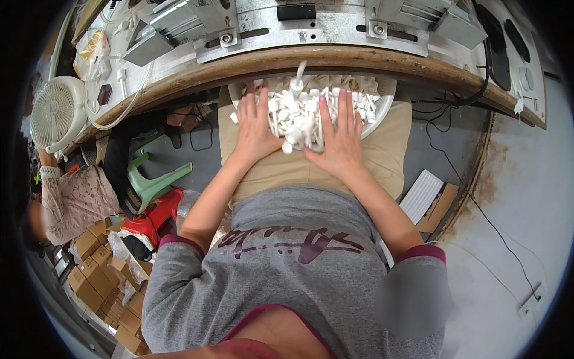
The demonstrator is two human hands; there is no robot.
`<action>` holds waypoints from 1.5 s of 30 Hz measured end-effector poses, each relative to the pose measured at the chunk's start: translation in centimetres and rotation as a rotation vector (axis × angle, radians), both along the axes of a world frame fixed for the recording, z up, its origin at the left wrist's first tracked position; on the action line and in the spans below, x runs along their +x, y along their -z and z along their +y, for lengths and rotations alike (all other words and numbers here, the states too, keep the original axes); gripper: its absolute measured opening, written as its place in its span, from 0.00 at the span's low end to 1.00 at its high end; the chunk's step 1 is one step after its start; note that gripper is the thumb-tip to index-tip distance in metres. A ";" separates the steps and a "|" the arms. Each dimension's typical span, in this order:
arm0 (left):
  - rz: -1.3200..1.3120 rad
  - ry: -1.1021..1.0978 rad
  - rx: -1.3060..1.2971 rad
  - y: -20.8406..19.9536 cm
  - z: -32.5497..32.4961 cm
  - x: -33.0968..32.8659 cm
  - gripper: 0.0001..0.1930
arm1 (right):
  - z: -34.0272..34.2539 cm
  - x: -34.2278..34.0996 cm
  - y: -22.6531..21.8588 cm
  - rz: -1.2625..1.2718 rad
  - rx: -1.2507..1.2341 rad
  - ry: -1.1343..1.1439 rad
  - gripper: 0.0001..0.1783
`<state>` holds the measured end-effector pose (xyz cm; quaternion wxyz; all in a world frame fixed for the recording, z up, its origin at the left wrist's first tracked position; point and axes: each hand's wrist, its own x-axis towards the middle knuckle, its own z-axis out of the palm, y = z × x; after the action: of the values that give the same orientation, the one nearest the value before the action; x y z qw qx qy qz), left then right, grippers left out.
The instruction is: Assembling small white plastic components using a pneumatic press machine at a workshop station.
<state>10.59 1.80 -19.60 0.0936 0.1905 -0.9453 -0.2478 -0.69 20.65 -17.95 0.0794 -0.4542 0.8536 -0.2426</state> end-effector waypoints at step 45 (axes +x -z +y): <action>0.388 -0.493 0.273 0.2 -0.9 2.0 0.22 | 6.3 -9.4 7.4 -0.801 -0.582 0.849 0.29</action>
<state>12.57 0.86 -19.85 0.3025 0.3731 -0.7935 -0.3738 -10.11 26.96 -25.35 0.1621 0.0453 0.7626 -0.6246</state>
